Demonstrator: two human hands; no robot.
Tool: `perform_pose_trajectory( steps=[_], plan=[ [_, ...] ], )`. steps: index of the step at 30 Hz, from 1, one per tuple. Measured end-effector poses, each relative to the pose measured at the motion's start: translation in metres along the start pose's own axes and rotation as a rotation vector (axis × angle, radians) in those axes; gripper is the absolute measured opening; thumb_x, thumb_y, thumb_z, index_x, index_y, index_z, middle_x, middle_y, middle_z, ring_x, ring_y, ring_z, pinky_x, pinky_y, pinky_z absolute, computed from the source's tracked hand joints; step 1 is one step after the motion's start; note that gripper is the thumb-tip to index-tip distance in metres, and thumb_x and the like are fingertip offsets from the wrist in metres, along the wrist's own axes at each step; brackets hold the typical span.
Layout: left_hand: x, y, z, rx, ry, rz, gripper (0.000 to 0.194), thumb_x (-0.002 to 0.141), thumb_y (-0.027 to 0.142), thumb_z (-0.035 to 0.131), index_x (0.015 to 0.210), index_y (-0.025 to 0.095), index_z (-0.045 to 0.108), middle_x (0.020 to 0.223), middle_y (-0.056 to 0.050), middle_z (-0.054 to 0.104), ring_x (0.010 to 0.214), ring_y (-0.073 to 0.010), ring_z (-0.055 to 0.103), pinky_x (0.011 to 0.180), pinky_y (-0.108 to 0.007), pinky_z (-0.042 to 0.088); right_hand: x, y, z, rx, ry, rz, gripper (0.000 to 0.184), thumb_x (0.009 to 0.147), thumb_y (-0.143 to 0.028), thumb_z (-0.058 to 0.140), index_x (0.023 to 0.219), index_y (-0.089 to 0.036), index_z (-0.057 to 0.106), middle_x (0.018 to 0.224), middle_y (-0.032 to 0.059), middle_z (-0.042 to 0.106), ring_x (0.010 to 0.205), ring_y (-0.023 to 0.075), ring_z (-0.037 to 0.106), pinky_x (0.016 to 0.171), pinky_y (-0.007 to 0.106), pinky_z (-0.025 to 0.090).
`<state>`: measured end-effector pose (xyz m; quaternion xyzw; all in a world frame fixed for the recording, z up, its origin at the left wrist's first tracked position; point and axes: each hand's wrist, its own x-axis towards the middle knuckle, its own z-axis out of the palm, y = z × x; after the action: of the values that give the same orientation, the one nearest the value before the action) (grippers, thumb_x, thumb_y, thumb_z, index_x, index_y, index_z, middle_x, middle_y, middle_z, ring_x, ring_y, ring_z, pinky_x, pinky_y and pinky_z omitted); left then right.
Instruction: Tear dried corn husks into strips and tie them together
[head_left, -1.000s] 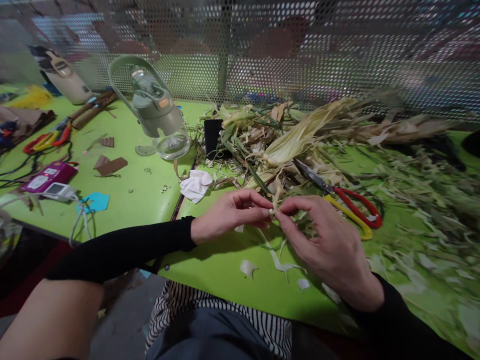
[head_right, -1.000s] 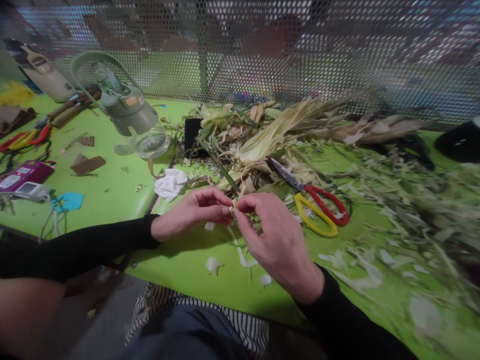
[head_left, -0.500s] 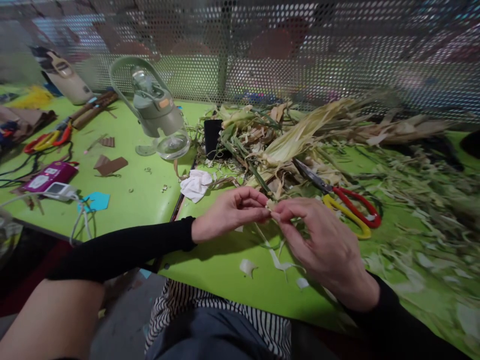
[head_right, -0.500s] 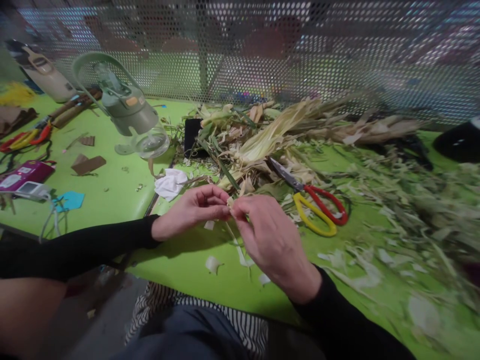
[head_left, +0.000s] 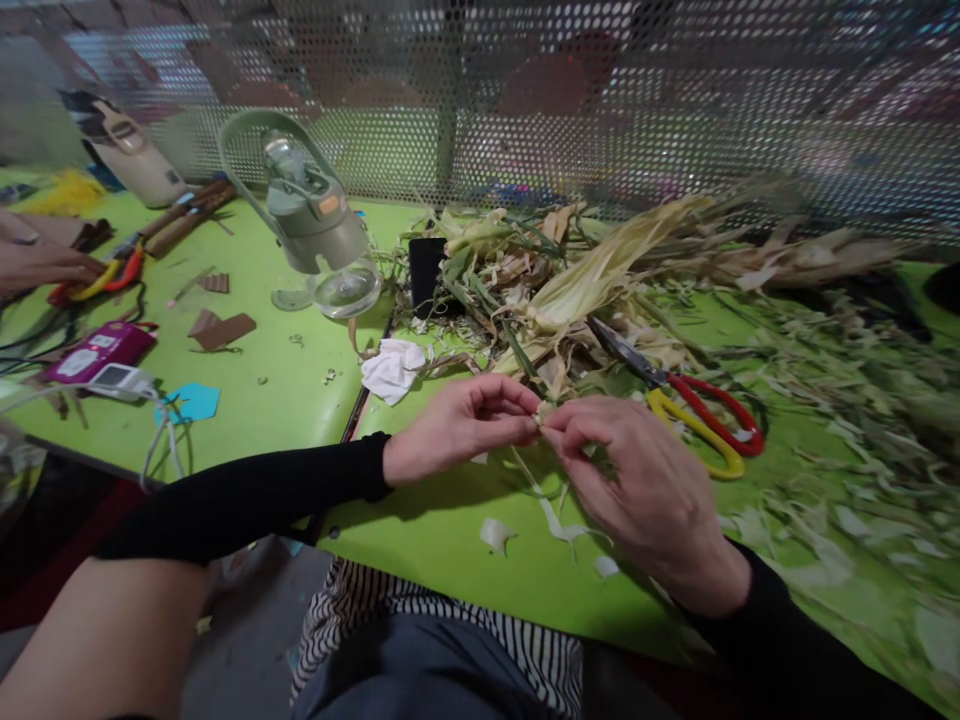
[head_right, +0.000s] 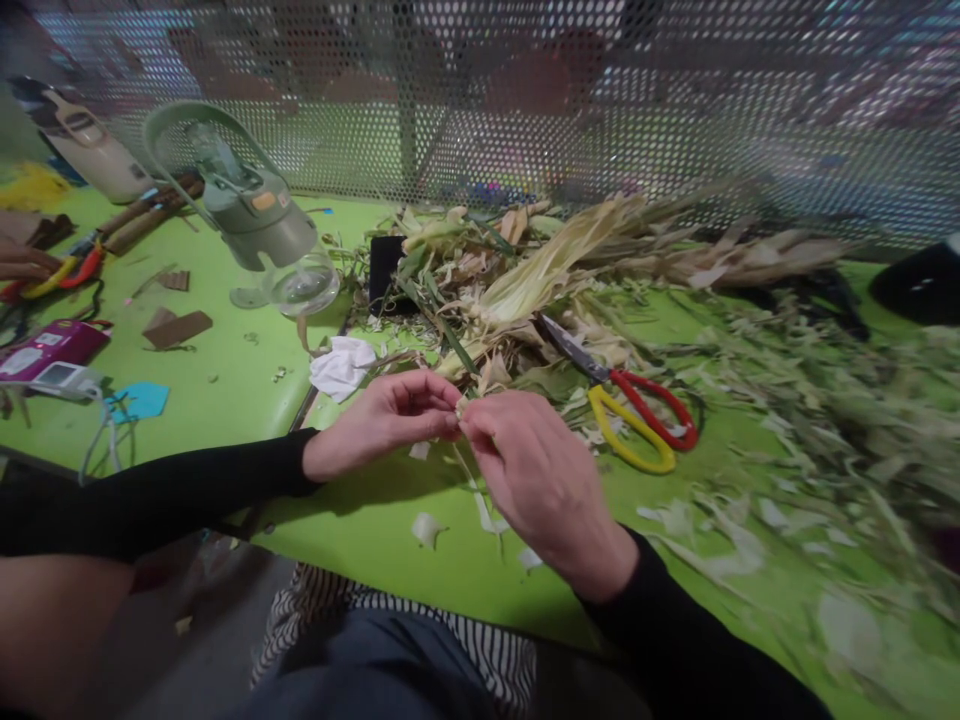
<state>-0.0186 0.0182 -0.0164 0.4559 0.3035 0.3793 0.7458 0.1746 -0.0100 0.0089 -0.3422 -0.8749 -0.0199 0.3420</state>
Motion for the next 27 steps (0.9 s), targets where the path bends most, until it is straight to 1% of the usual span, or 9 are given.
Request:
perform_pose_trajectory(
  steps=[4,7,11,14,17,20,23,25,27],
  plan=[
    [-0.0001,0.0016,0.0010,-0.037,-0.022,-0.009,0.017,0.082,0.018,0.075,0.094,0.010,0.065,0.084,-0.001,0.072,0.075,-0.0083,0.070,0.077,-0.025,0.055,0.0006,0.0019,0.0015,0.040,0.043,0.123,0.010,0.092,-0.018,0.064,0.096,-0.025,0.058,0.090,0.0045,0.072,0.083,0.0209,0.068,0.072,0.035,0.054],
    [0.0009,0.0027,0.0017,-0.072,-0.032,-0.052,0.017,0.084,0.020,0.074,0.093,0.010,0.063,0.082,-0.001,0.072,0.075,-0.0085,0.070,0.081,-0.027,0.055,0.0037,0.0064,0.0011,0.102,0.023,0.230,0.018,0.093,-0.031,0.066,0.108,-0.022,0.064,0.096,0.0069,0.070,0.083,0.0210,0.067,0.069,0.035,0.055],
    [0.0015,0.0035,0.0026,-0.071,-0.033,-0.107,0.016,0.086,0.021,0.073,0.091,0.011,0.061,0.080,0.000,0.071,0.076,-0.0085,0.070,0.085,-0.029,0.055,0.0059,0.0096,0.0018,0.256,-0.016,0.292,0.008,0.095,-0.031,0.063,0.095,-0.024,0.067,0.089,0.0043,0.069,0.082,0.0203,0.066,0.070,0.035,0.055],
    [0.0018,0.0031,0.0029,-0.074,-0.023,-0.113,0.016,0.088,0.021,0.071,0.091,0.011,0.060,0.080,0.000,0.071,0.076,-0.0084,0.071,0.084,-0.028,0.055,0.0035,0.0084,0.0046,0.368,-0.003,0.435,0.010,0.095,-0.031,0.062,0.089,-0.023,0.062,0.082,0.0021,0.066,0.070,0.0168,0.063,0.060,0.030,0.052],
    [0.0023,0.0011,0.0030,-0.093,0.014,-0.108,0.012,0.091,0.020,0.066,0.092,0.012,0.057,0.081,-0.001,0.071,0.075,-0.0086,0.071,0.083,-0.028,0.056,-0.0001,0.0068,0.0076,0.339,0.046,0.539,0.013,0.098,-0.033,0.057,0.091,-0.023,0.057,0.079,0.0012,0.064,0.060,0.0141,0.058,0.051,0.027,0.046],
    [0.0018,-0.0006,0.0040,-0.102,0.013,-0.117,0.013,0.092,0.019,0.066,0.092,0.013,0.055,0.080,-0.001,0.070,0.075,-0.0093,0.071,0.083,-0.028,0.056,-0.0017,0.0052,0.0086,0.226,0.101,0.523,0.013,0.099,-0.035,0.055,0.094,-0.022,0.055,0.080,0.0021,0.064,0.062,0.0149,0.059,0.054,0.028,0.047],
    [0.0001,-0.0005,0.0060,-0.097,-0.009,-0.109,0.016,0.091,0.022,0.068,0.092,0.012,0.055,0.079,-0.001,0.068,0.075,-0.0090,0.069,0.081,-0.028,0.056,-0.0002,0.0031,0.0078,0.215,0.021,0.482,0.015,0.098,-0.036,0.056,0.098,-0.021,0.057,0.080,0.0020,0.065,0.063,0.0145,0.060,0.052,0.026,0.046],
    [-0.0009,0.0001,0.0070,-0.090,-0.014,-0.098,0.016,0.092,0.024,0.067,0.092,0.012,0.055,0.079,0.000,0.067,0.074,-0.0085,0.068,0.080,-0.027,0.056,0.0013,0.0019,0.0073,0.221,-0.042,0.437,0.012,0.098,-0.033,0.058,0.095,-0.021,0.058,0.078,0.0008,0.064,0.062,0.0133,0.058,0.051,0.025,0.044],
    [-0.0014,0.0005,0.0076,-0.088,-0.017,-0.095,0.015,0.093,0.023,0.065,0.092,0.012,0.054,0.077,0.000,0.066,0.074,-0.0084,0.068,0.078,-0.026,0.056,0.0022,0.0013,0.0073,0.215,-0.041,0.399,0.012,0.098,-0.028,0.057,0.088,-0.022,0.059,0.074,-0.0005,0.063,0.060,0.0122,0.056,0.051,0.024,0.042]
  ],
)
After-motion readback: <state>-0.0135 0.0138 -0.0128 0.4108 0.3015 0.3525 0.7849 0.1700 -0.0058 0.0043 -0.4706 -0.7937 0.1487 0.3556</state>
